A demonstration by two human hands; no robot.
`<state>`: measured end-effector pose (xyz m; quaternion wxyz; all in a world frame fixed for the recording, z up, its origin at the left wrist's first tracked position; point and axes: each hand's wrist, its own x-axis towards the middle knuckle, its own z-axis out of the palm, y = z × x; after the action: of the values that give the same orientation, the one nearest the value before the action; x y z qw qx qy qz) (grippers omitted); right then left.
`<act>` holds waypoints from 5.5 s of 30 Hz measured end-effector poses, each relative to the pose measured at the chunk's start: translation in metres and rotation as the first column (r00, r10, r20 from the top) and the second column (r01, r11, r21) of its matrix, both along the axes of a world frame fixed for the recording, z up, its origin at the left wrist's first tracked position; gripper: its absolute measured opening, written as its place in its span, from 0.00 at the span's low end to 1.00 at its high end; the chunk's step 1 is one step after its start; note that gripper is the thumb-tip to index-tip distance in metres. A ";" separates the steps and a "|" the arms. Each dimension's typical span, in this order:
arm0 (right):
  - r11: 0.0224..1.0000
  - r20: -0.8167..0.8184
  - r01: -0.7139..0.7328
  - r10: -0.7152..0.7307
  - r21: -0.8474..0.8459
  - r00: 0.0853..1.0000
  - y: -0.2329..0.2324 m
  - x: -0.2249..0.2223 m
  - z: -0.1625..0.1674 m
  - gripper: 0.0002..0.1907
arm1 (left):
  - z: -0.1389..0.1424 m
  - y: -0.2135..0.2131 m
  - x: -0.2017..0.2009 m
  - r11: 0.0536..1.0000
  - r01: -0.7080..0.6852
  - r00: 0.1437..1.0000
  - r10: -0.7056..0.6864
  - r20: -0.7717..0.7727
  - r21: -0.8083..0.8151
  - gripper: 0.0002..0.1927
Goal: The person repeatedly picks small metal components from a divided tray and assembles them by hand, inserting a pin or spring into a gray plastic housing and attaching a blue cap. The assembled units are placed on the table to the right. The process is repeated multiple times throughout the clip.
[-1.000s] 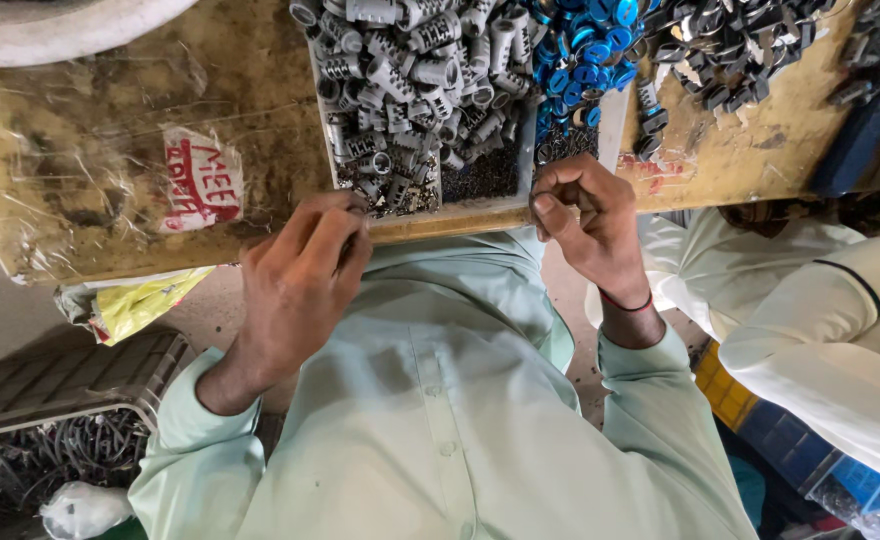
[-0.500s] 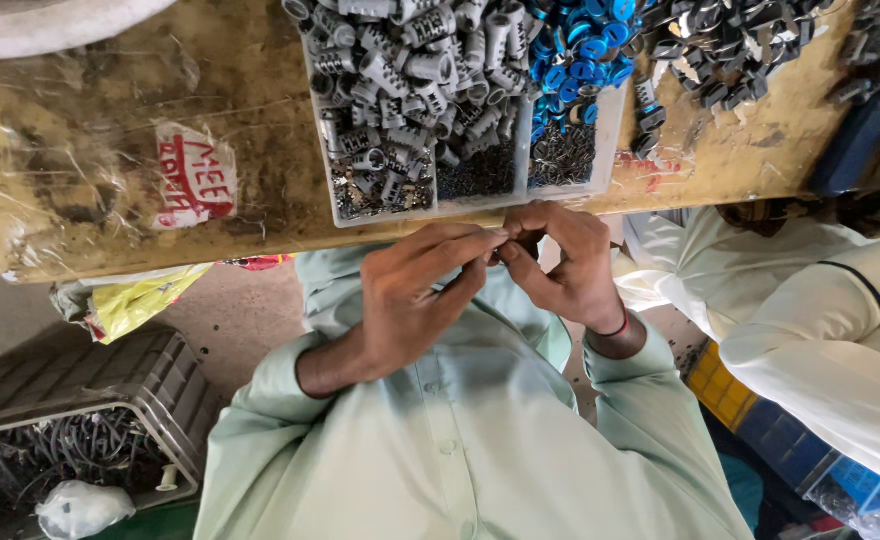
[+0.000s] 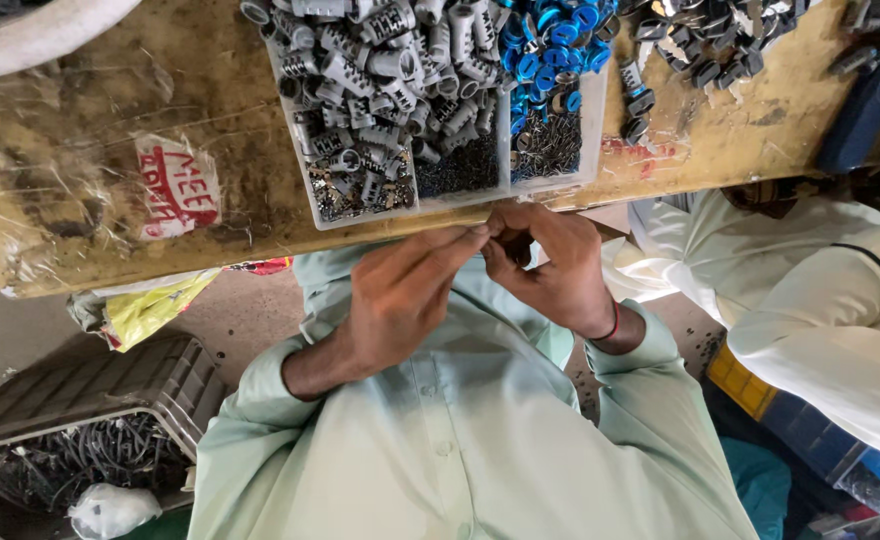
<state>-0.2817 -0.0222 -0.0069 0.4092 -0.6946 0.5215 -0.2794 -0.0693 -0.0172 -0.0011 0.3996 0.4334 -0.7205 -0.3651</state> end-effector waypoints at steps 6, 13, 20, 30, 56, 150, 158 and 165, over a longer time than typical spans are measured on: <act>0.908 -0.190 -0.212 0.151 -0.362 0.970 -0.005 -0.004 0.000 0.18 | 0.002 0.002 -0.006 0.930 -0.096 0.968 0.171 -0.185 0.356 0.09; 0.611 0.596 -0.369 -0.216 0.701 0.774 -0.028 -0.012 0.009 0.20 | -0.010 -0.012 0.007 0.483 0.450 0.821 0.108 -0.561 0.751 0.06; 0.976 -0.544 -0.152 0.043 -0.158 0.838 -0.049 -0.036 0.017 0.04 | -0.010 -0.008 -0.003 0.788 0.124 0.953 0.074 -0.293 0.603 0.04; 0.973 -0.705 -0.207 0.077 -0.101 0.705 -0.066 -0.048 0.014 0.09 | -0.018 -0.010 -0.003 0.897 0.103 0.966 0.013 -0.258 0.431 0.06; 1.000 -0.022 -0.003 0.003 0.014 1.000 -0.008 -0.005 0.007 0.11 | -0.031 -0.013 -0.021 0.669 0.333 0.739 0.253 -0.624 0.665 0.05; 0.951 0.063 -0.017 0.038 -0.308 0.997 0.000 0.011 0.000 0.22 | -0.014 0.013 -0.004 0.694 0.160 0.721 0.403 -0.563 0.702 0.07; 0.944 0.023 -0.072 0.084 -0.321 0.996 -0.003 0.006 0.000 0.22 | -0.012 0.009 0.004 0.635 0.233 0.755 0.359 -0.548 0.737 0.08; 0.948 0.014 -0.069 0.077 -0.310 0.997 -0.003 0.005 0.008 0.21 | -0.014 0.011 -0.002 0.627 0.303 0.670 0.397 -0.628 0.718 0.07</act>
<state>-0.2765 -0.0255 0.0008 0.3121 -0.7654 0.4398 -0.3511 -0.0713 -0.0063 -0.0146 0.4378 0.3944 -0.2484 -0.7688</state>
